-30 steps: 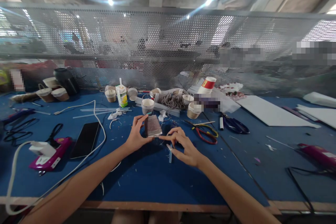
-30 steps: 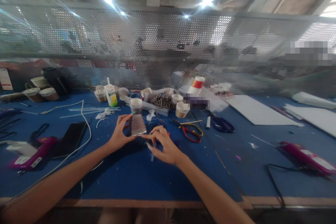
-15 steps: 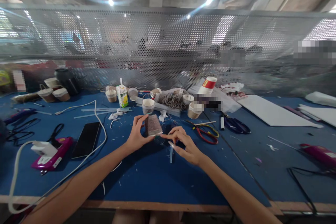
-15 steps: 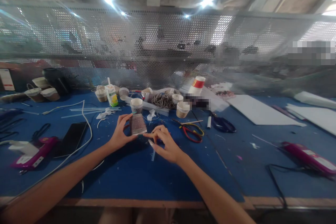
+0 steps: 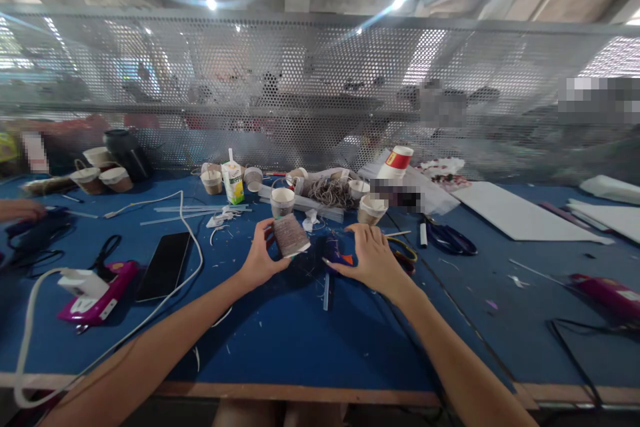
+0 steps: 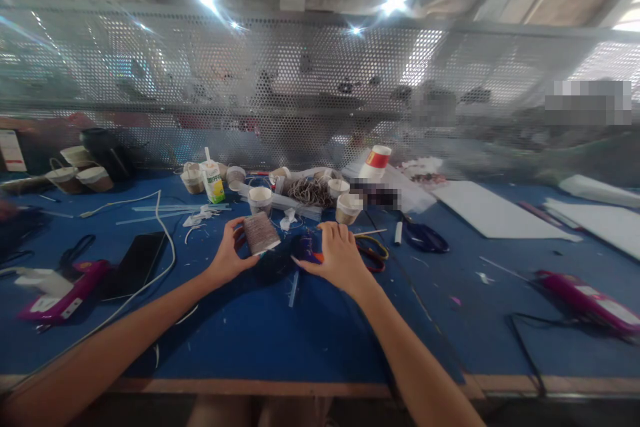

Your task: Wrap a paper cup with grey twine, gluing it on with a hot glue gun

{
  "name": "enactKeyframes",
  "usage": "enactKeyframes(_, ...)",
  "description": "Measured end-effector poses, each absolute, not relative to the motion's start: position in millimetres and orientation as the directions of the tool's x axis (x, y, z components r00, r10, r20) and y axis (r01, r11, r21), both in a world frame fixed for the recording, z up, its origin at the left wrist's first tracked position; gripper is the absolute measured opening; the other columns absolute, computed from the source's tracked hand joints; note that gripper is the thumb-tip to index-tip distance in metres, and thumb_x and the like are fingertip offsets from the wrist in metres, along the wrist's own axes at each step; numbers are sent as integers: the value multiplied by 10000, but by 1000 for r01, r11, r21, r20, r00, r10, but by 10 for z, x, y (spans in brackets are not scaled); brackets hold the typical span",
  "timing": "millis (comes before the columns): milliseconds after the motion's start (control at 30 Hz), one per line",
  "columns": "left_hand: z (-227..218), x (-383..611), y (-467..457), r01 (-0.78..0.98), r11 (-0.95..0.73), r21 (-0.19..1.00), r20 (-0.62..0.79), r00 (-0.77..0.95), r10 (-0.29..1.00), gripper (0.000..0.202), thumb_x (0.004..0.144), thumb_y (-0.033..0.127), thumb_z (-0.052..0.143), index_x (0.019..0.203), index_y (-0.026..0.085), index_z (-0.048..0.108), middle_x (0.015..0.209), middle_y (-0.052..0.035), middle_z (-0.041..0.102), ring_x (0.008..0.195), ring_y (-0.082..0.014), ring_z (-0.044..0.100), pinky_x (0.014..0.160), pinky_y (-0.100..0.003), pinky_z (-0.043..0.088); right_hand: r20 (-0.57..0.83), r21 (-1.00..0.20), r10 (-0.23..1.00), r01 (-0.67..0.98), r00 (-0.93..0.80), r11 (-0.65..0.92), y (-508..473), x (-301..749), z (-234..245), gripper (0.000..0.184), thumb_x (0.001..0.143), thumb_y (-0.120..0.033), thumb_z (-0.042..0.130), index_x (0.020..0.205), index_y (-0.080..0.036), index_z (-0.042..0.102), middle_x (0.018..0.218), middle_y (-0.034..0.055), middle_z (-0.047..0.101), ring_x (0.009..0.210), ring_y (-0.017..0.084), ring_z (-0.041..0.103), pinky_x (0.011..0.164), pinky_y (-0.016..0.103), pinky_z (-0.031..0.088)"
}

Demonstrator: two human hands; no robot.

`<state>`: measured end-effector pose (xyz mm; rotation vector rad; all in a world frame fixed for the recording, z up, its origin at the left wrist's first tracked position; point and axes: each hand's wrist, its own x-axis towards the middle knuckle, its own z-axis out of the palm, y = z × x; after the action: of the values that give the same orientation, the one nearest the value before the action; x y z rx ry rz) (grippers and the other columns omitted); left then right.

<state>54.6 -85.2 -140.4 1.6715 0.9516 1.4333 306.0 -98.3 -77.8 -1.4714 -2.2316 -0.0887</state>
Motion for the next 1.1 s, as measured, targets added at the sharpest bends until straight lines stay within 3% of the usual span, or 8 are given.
enactKeyframes(67,-1418,533,-845,64,-447,892,436,139,889,683,659,193,702,1223,217,317,1213,-107,443,1168,-253,503,1000,-454,453,220,-133,897,899,-384,417,-966,3139,-727,606,662,-595,655,1064,-175,483,1073,154,534,988,342,544,813,439,449)
enactKeyframes(200,-1430,511,-841,94,-449,889,432,158,888,720,681,210,694,1284,225,301,1284,-127,400,1219,-272,464,1004,-456,455,-47,-116,898,896,-437,429,-999,3173,-683,356,707,-352,636,976,-175,486,1028,103,512,751,212,596,650,308,456)
enactKeyframes(333,-1433,524,-841,98,-457,884,446,113,888,743,661,215,700,1292,220,309,1300,-130,377,1225,-279,455,1002,-449,460,-88,-27,907,911,-412,411,-1054,3024,-745,265,702,-185,564,945,-157,462,1005,98,503,639,178,584,545,283,395)
enactKeyframes(467,-1438,535,-833,98,-481,871,477,60,877,732,648,223,710,1273,221,329,1300,-124,371,1213,-273,465,1004,-448,459,-27,15,937,938,-347,347,-1050,2932,-843,214,735,-167,516,942,-137,471,961,114,518,628,204,586,551,308,395)
enactKeyframes(600,-1460,529,-810,102,-489,866,488,35,872,743,659,234,716,1284,223,314,1305,-125,383,1219,-260,468,1019,-436,445,229,-188,927,921,-298,343,-991,2981,-857,122,767,-236,541,845,-172,472,889,94,533,740,222,593,658,328,456)
enactKeyframes(700,-1485,524,-788,85,-500,862,499,35,866,733,668,241,717,1281,222,315,1321,-126,378,1227,-248,469,1039,-426,426,388,-346,878,839,-280,420,-988,2998,-814,208,761,-366,602,745,-198,479,756,50,551,687,206,585,621,310,459)
enactKeyframes(900,-1500,525,-769,37,-477,878,474,53,879,730,659,208,713,1268,213,309,1304,-131,410,1231,-251,474,1062,-445,398,410,-606,864,620,-293,498,-1133,2905,-741,218,769,-369,619,662,-191,552,558,0,564,469,132,516,444,245,395)
enactKeyframes(1100,-1461,533,-779,22,-434,900,434,14,901,723,635,172,704,1242,200,311,1270,-131,434,1217,-260,486,1071,-473,381,406,-710,839,453,-362,539,-1193,2889,-717,172,758,-331,619,694,-173,598,595,12,584,510,130,522,484,249,430)
